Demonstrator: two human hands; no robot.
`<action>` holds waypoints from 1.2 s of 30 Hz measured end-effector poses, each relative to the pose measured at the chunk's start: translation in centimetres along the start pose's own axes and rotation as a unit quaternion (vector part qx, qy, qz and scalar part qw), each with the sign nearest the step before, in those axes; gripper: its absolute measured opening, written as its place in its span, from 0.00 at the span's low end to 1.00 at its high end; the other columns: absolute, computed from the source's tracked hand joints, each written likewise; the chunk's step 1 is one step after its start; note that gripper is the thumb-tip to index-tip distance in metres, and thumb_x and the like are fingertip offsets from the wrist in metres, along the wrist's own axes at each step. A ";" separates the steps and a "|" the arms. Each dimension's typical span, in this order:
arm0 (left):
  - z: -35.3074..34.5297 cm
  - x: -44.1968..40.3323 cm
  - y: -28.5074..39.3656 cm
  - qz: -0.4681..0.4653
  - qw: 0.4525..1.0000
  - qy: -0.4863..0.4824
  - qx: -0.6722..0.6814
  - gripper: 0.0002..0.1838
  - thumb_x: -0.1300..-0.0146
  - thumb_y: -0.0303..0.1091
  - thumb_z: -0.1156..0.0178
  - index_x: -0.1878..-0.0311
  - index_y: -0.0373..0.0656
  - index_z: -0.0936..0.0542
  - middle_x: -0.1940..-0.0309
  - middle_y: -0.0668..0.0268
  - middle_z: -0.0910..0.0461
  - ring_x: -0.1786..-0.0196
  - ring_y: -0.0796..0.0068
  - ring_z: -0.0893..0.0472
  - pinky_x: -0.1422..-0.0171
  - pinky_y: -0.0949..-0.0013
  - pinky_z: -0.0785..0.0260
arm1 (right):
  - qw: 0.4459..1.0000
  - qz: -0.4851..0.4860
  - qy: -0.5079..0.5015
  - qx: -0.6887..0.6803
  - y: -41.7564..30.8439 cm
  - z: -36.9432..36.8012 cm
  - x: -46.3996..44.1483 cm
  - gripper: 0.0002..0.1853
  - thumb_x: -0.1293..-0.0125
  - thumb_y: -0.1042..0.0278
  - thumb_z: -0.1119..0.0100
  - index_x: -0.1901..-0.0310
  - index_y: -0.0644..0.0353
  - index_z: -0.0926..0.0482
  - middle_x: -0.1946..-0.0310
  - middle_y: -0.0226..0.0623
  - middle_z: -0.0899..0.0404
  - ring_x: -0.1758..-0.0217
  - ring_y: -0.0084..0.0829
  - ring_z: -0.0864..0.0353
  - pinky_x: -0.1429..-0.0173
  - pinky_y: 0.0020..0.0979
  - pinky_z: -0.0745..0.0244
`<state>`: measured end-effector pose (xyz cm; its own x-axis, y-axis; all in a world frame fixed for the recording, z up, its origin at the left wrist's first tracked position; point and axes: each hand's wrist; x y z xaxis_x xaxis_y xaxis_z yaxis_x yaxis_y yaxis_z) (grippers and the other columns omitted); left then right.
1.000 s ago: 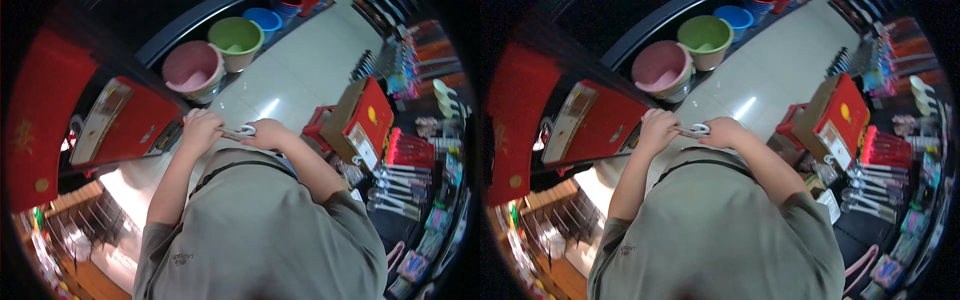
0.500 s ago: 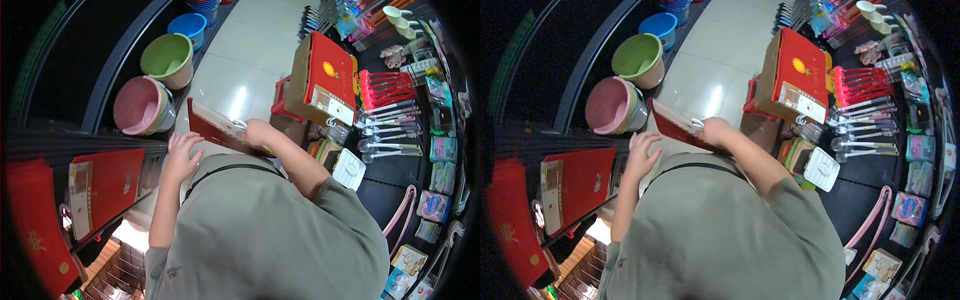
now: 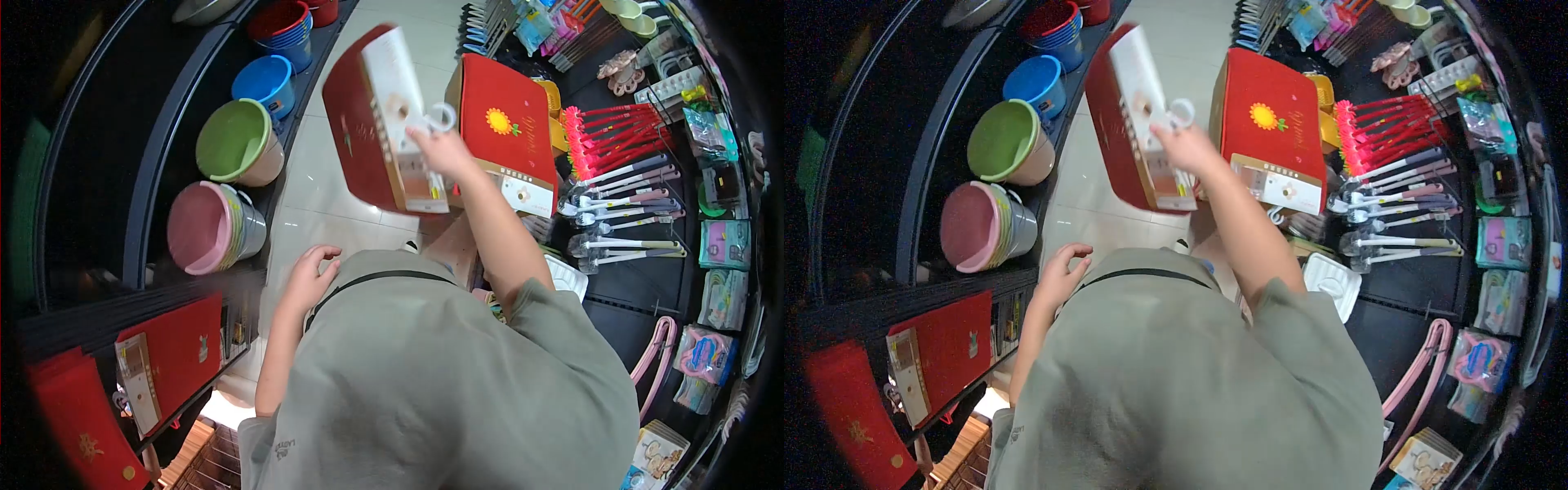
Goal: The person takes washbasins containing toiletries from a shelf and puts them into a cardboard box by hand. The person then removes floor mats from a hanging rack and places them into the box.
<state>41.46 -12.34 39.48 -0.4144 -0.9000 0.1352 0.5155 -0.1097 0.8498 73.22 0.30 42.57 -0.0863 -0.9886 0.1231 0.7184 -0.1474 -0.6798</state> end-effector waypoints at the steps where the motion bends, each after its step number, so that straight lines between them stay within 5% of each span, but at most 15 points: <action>1: -0.7 -0.9 0.5 0.006 1.000 0.005 0.015 0.11 0.43 0.29 0.42 0.57 0.38 0.23 0.59 0.58 0.22 0.54 0.64 0.23 0.49 0.66 0.32 | 0.989 -0.021 0.063 -0.133 -0.1 2.1 -0.2 0.21 0.37 0.50 0.46 0.55 0.62 0.24 0.72 0.39 0.22 0.72 0.27 0.23 0.69 0.29 0.29; 3: -2.0 -2.7 1.0 0.001 1.000 -0.004 0.010 0.11 0.43 0.29 0.42 0.57 0.37 0.23 0.59 0.58 0.22 0.54 0.65 0.23 0.49 0.67 0.32 | 0.943 -0.055 0.152 -0.291 2.0 5.0 -2.0 0.20 0.35 0.52 0.45 0.58 0.65 0.22 0.70 0.31 0.21 0.73 0.22 0.26 0.71 0.26 0.31; 4: -2.7 -3.6 1.2 -0.004 1.000 -0.008 0.006 0.11 0.43 0.29 0.42 0.57 0.37 0.23 0.59 0.58 0.22 0.54 0.66 0.23 0.50 0.67 0.31 | 0.896 -0.034 0.189 -0.401 3.1 6.5 -2.1 0.19 0.35 0.56 0.45 0.54 0.65 0.24 0.66 0.30 0.21 0.67 0.21 0.24 0.66 0.24 0.30; 10: -6.5 -8.1 2.9 0.018 0.999 -0.038 0.033 0.11 0.42 0.30 0.42 0.56 0.37 0.23 0.59 0.59 0.22 0.56 0.68 0.22 0.56 0.69 0.30 | 0.722 0.085 0.366 -0.581 8.2 14.5 -2.2 0.20 0.29 0.65 0.58 0.39 0.64 0.40 0.47 0.40 0.29 0.45 0.33 0.27 0.43 0.35 0.31; 16: -9.5 -10.7 3.4 0.012 0.997 -0.071 0.040 0.12 0.41 0.30 0.42 0.56 0.36 0.24 0.58 0.59 0.22 0.56 0.69 0.21 0.58 0.70 0.30 | 0.613 0.033 0.355 -0.705 17.9 14.0 -0.9 0.24 0.27 0.55 0.64 0.37 0.60 0.43 0.40 0.38 0.35 0.40 0.36 0.31 0.36 0.37 0.35; 22: -11.6 -12.1 4.7 0.019 0.993 -0.113 0.029 0.13 0.41 0.32 0.42 0.55 0.37 0.23 0.60 0.59 0.22 0.57 0.69 0.22 0.58 0.70 0.30 | 0.477 -0.186 0.389 -0.766 26.4 6.4 1.2 0.28 0.29 0.44 0.67 0.37 0.56 0.40 0.39 0.39 0.35 0.38 0.41 0.33 0.37 0.45 0.34; 26: -12.3 -12.7 6.0 0.047 0.989 -0.143 0.008 0.13 0.40 0.33 0.42 0.54 0.37 0.23 0.60 0.60 0.22 0.57 0.70 0.22 0.57 0.70 0.30 | 0.433 -0.267 0.354 -0.784 29.2 2.7 2.9 0.29 0.30 0.42 0.65 0.38 0.55 0.38 0.41 0.38 0.33 0.39 0.40 0.33 0.35 0.47 0.37; 36: -14.1 -13.6 7.4 0.063 0.978 -0.198 0.032 0.13 0.38 0.33 0.44 0.53 0.38 0.24 0.60 0.62 0.22 0.55 0.73 0.23 0.52 0.70 0.32 | 0.517 -0.328 0.285 -0.737 28.4 -0.6 8.2 0.23 0.30 0.43 0.62 0.42 0.49 0.37 0.51 0.31 0.29 0.54 0.29 0.30 0.57 0.32 0.30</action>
<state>61.50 -6.89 36.79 -0.6156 -0.6692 0.4162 0.5377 0.0295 0.8426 92.49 -12.02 23.78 -0.4692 -0.4983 0.7290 -0.8657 0.0967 -0.4911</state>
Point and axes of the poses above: each hand's wrist, its own x-axis away from the middle knuckle, its own z-axis out of the back of the hand, y = z × x
